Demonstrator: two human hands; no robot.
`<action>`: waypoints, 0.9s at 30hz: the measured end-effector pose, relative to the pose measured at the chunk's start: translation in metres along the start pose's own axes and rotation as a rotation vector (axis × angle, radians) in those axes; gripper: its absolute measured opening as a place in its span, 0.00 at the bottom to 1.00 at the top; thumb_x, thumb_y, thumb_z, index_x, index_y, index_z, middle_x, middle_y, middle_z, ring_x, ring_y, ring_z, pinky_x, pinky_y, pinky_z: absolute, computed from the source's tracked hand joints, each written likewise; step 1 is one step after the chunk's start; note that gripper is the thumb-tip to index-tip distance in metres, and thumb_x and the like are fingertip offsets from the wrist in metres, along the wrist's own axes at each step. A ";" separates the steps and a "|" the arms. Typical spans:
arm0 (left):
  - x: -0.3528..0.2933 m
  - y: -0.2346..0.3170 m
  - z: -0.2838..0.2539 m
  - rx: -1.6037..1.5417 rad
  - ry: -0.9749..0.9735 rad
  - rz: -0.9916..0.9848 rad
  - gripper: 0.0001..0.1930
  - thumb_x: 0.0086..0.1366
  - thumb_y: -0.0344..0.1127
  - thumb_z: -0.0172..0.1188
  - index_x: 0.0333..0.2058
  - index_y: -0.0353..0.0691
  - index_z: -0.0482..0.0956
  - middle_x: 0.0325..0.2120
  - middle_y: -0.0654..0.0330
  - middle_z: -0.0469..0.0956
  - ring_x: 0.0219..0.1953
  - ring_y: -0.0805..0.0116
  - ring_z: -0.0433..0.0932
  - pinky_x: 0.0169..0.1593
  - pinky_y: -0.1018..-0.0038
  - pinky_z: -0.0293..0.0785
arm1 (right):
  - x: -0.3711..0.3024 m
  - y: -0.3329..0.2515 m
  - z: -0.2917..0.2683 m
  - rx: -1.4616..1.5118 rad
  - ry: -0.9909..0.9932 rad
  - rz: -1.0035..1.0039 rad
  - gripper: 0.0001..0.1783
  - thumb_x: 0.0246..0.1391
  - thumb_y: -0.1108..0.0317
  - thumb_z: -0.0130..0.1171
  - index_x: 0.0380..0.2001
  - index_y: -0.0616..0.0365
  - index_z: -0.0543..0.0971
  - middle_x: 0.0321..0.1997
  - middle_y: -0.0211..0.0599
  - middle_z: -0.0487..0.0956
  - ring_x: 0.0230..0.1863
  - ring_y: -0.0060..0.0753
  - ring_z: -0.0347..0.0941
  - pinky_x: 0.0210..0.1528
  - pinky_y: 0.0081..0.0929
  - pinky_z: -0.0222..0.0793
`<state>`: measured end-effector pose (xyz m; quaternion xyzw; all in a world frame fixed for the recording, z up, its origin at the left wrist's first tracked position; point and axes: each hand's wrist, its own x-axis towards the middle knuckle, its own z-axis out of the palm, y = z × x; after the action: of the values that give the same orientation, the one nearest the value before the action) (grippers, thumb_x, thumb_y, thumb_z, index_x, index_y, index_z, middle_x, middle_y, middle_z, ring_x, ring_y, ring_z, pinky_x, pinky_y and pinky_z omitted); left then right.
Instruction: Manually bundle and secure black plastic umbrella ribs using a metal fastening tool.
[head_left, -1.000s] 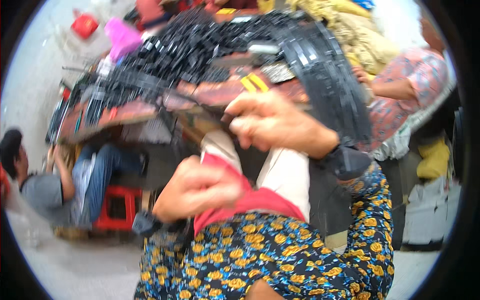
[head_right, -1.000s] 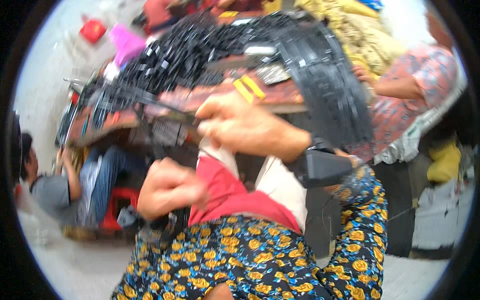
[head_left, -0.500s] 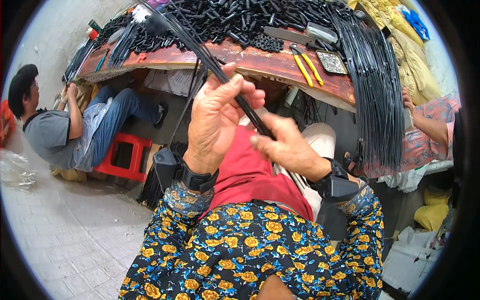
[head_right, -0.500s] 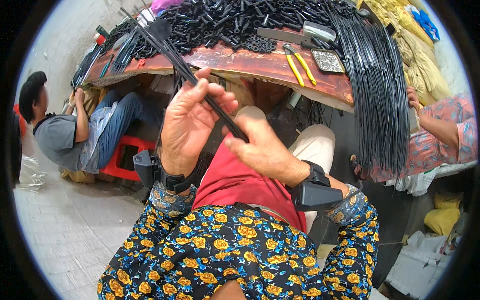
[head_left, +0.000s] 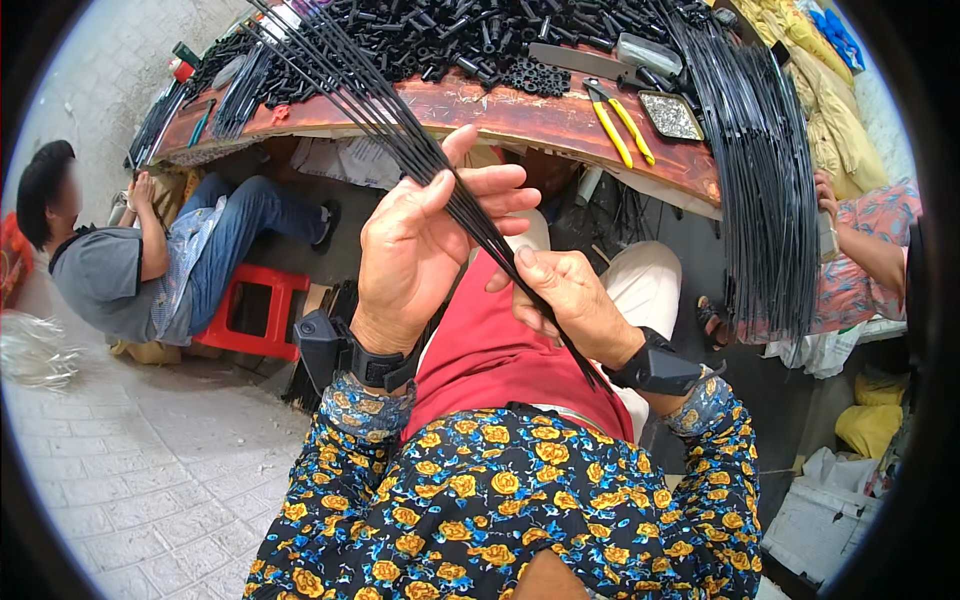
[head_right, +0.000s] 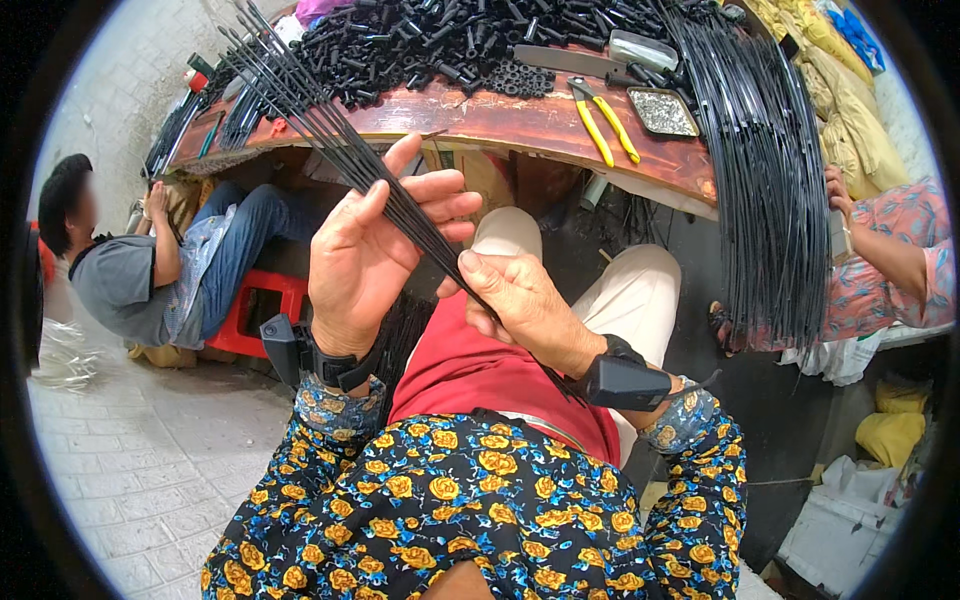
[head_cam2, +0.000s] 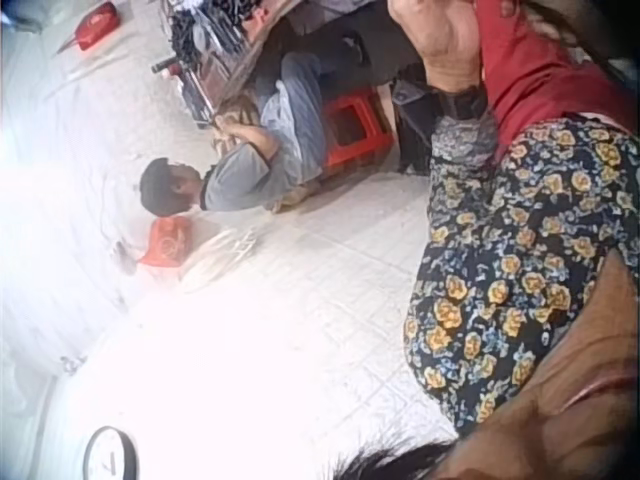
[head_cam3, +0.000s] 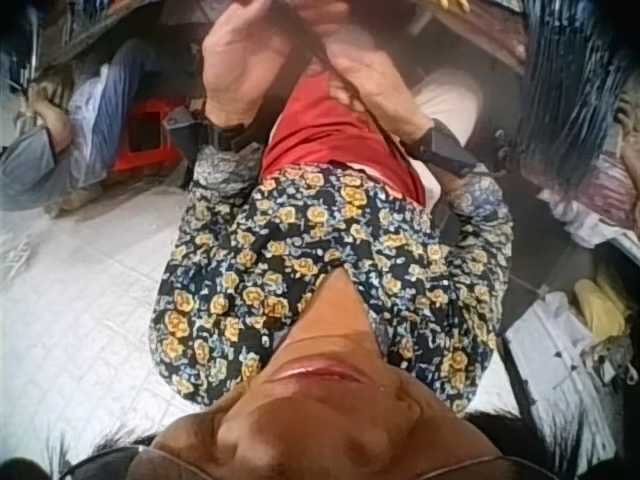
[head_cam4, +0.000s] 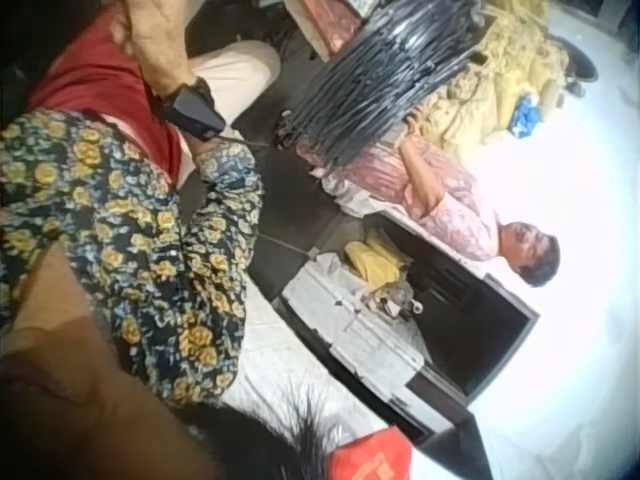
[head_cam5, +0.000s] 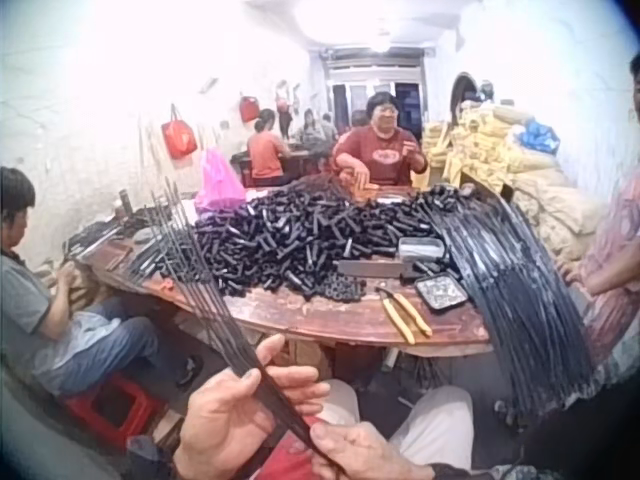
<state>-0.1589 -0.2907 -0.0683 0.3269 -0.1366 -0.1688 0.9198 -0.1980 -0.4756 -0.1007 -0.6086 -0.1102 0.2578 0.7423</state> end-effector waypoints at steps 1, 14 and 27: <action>-0.002 -0.001 0.000 0.020 -0.012 0.007 0.29 0.66 0.34 0.50 0.64 0.35 0.55 0.53 0.37 0.70 0.55 0.40 0.72 0.57 0.49 0.69 | -0.001 0.001 0.001 0.005 -0.001 0.001 0.28 0.66 0.46 0.42 0.39 0.63 0.78 0.15 0.24 0.69 0.14 0.12 0.60 0.16 0.13 0.55; -0.023 0.014 0.025 0.142 0.124 -0.011 0.29 0.63 0.29 0.52 0.62 0.32 0.57 0.50 0.36 0.72 0.52 0.41 0.74 0.56 0.50 0.72 | -0.006 0.005 0.022 -0.290 0.181 -0.416 0.13 0.65 0.65 0.50 0.41 0.66 0.76 0.22 0.26 0.71 0.23 0.17 0.68 0.25 0.20 0.64; -0.011 0.011 -0.009 0.145 0.070 0.018 0.27 0.65 0.30 0.51 0.62 0.33 0.58 0.51 0.36 0.71 0.53 0.40 0.73 0.55 0.49 0.72 | 0.011 -0.010 0.013 -0.323 0.178 -0.283 0.12 0.61 0.66 0.56 0.33 0.67 0.80 0.21 0.22 0.73 0.25 0.13 0.64 0.26 0.21 0.62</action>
<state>-0.1628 -0.2734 -0.0692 0.3970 -0.1192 -0.1389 0.8994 -0.1926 -0.4601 -0.0892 -0.7183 -0.1684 0.0757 0.6707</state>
